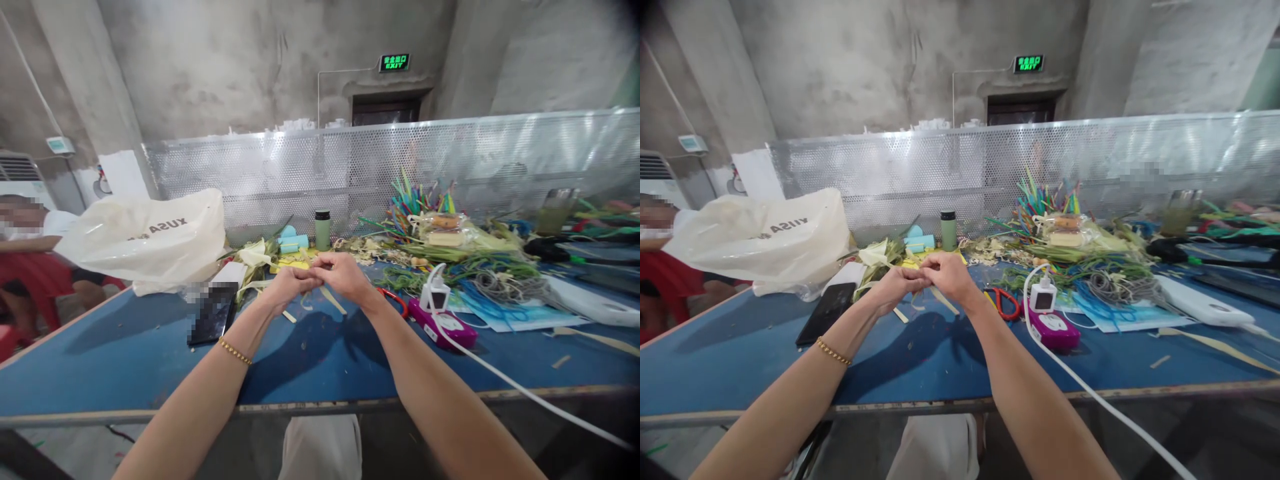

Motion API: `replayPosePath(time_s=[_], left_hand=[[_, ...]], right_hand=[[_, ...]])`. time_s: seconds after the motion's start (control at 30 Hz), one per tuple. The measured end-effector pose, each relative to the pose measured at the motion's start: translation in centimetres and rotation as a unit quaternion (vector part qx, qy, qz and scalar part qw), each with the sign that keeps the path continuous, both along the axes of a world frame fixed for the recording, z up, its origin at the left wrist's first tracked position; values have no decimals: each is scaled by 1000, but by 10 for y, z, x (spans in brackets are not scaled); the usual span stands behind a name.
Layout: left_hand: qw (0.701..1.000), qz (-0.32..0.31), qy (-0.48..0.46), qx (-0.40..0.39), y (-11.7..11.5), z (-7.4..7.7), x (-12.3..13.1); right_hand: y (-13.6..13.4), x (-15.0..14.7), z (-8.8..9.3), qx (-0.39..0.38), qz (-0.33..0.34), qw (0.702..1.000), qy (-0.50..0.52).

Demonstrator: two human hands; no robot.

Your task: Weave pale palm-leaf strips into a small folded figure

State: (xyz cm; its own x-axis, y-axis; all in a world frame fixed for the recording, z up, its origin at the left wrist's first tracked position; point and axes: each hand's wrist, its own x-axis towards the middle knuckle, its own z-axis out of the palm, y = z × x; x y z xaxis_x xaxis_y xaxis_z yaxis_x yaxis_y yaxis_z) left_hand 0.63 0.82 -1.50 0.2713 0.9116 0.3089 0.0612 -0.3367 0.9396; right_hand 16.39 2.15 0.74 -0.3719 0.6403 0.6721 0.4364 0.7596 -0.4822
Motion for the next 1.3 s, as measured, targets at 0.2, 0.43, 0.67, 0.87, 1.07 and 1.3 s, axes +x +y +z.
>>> replayPosePath(time_s=[0.2, 0.43, 0.67, 0.87, 1.07, 1.3], left_hand=[[999, 24, 22, 17, -4, 2, 2], [999, 31, 20, 12, -8, 0, 9], [999, 34, 11, 5, -12, 1, 15], [996, 64, -66, 4, -5, 2, 13], [979, 72, -192, 1, 5, 3, 4], [988, 112, -99, 28, -4, 11, -2]], right_hand=[[1, 5, 3, 12, -2, 1000, -27], [-1, 2, 1, 65, -2, 997, -39], [-3, -4, 1, 147, -37, 984, -88], [-2, -4, 5, 181, -56, 980, -63], [8, 4, 3, 81, -126, 988, -45], [4, -3, -1, -14, -36, 999, -32]])
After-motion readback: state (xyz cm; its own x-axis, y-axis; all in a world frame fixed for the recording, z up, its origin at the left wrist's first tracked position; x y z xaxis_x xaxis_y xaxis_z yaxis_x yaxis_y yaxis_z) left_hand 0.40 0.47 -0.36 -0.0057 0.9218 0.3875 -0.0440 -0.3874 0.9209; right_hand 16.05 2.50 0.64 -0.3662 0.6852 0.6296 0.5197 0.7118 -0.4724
